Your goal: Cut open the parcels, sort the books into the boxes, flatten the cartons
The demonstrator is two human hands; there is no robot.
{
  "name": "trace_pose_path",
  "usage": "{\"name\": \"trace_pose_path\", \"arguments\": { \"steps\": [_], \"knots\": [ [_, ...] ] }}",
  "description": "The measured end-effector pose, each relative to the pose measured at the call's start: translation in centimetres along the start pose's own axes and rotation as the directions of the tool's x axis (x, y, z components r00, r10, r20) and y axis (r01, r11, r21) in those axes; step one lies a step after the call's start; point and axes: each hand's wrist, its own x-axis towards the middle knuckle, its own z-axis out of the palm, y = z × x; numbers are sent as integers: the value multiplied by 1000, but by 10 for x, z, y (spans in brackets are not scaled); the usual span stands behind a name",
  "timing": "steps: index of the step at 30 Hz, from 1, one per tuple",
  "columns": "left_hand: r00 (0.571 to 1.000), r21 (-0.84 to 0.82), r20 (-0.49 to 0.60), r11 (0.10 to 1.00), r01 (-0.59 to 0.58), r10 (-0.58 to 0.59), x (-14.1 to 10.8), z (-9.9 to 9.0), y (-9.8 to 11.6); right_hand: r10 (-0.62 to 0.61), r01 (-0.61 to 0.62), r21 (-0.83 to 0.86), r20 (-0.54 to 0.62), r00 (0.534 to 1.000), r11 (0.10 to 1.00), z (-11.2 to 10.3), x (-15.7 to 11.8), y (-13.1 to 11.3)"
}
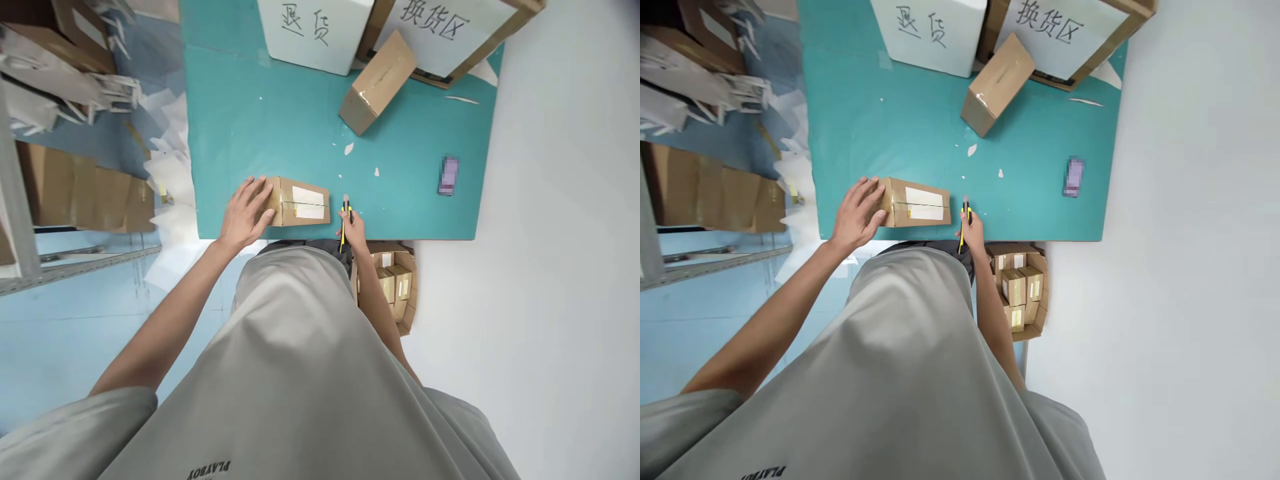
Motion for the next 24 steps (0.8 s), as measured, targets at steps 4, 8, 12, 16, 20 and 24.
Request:
{"name": "trace_pose_path", "arguments": {
  "steps": [4, 8, 12, 16, 20, 24],
  "knots": [
    [991, -56, -73, 993, 108, -112, -16, -4, 0, 51, -60, 139, 65, 997, 989, 30, 15, -4],
    [973, -161, -96, 968, 191, -208, -16, 8, 15, 29, -30, 128, 12, 1000, 991, 21, -1, -10],
    [979, -375, -2, 908, 189, -205, -4, 39, 25, 3, -6, -27, -115, 993, 1000, -18, -19, -6],
    [977, -521, 138, 827, 210, -162, 11, 79, 26, 0, -43, -226, -184, 983, 973, -50, -26, 2],
    [951, -540, 227, 785, 304, -212, 14, 107, 23, -15, -64, -453, -169, 986, 889, -61, -33, 1],
    [967, -489, 166, 835, 251, -193, 10, 111, 22, -213, 39, -704, -161, 964, 709, -53, -49, -18]
  ]
}}
